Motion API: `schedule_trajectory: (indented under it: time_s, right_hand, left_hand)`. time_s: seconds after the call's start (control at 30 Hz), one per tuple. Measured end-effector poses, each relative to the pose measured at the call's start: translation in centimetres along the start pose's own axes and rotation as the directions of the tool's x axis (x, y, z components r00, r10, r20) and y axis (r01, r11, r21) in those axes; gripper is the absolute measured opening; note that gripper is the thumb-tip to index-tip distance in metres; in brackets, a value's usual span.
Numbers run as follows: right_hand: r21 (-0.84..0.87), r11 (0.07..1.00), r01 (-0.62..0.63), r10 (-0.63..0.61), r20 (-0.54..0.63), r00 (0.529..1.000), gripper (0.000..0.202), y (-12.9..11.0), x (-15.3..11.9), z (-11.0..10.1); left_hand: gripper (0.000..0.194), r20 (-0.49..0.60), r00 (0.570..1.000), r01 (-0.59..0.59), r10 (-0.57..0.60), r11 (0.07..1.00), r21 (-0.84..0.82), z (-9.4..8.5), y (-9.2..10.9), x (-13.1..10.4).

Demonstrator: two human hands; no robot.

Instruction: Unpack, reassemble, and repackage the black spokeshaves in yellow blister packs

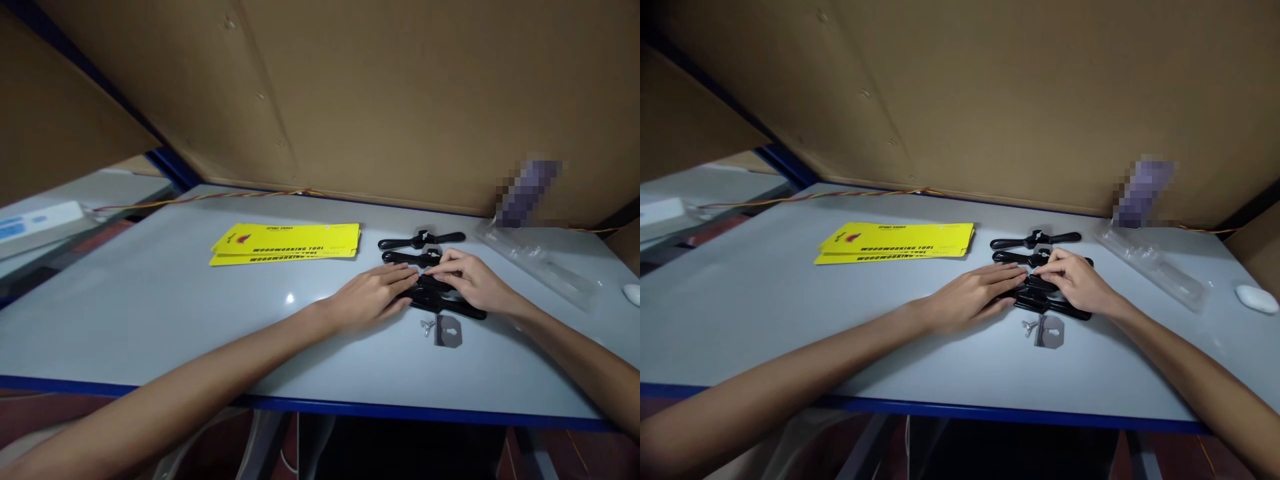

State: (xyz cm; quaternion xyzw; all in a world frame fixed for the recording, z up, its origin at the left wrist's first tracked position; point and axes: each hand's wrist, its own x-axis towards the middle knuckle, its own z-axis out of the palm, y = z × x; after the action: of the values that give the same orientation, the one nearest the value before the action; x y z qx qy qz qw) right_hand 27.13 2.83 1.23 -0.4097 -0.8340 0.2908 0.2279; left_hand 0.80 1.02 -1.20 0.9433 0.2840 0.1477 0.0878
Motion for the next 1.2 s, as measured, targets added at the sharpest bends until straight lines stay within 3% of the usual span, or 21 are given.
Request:
schedule_trajectory:
  time_s: [0.3,0.5,0.63,0.9,1.2]
  right_hand:
    - [0.006,1.0,0.022,-0.022,-0.023,0.999,0.027,0.3,0.0,0.1]
    - [-0.043,0.999,-0.018,0.016,-0.059,0.998,0.028,-0.2,-0.3,0.5]
    - [-0.019,0.998,-0.067,0.066,-0.047,0.997,0.027,-0.1,-0.6,0.7]
    - [-0.026,0.999,0.023,-0.025,-0.067,0.997,0.028,-0.4,-0.6,1.3]
    - [0.039,0.998,-0.046,0.048,-0.048,0.998,0.028,0.2,0.4,1.3]
  left_hand:
    - [0.047,-0.014,1.0,-0.001,0.0,0.999,-0.044,-0.3,0.1,0.4]
    - [0.043,0.013,1.0,0.007,-0.006,0.993,-0.119,-1.2,-1.1,0.8]
    - [0.039,-0.035,0.999,-0.007,0.003,0.992,-0.124,-1.4,-1.8,0.8]
    - [0.038,-0.02,0.998,0.053,-0.055,0.993,-0.106,-1.9,-2.4,0.9]
    - [0.049,-0.052,0.997,0.047,-0.054,0.99,-0.131,-0.9,-3.3,1.1]
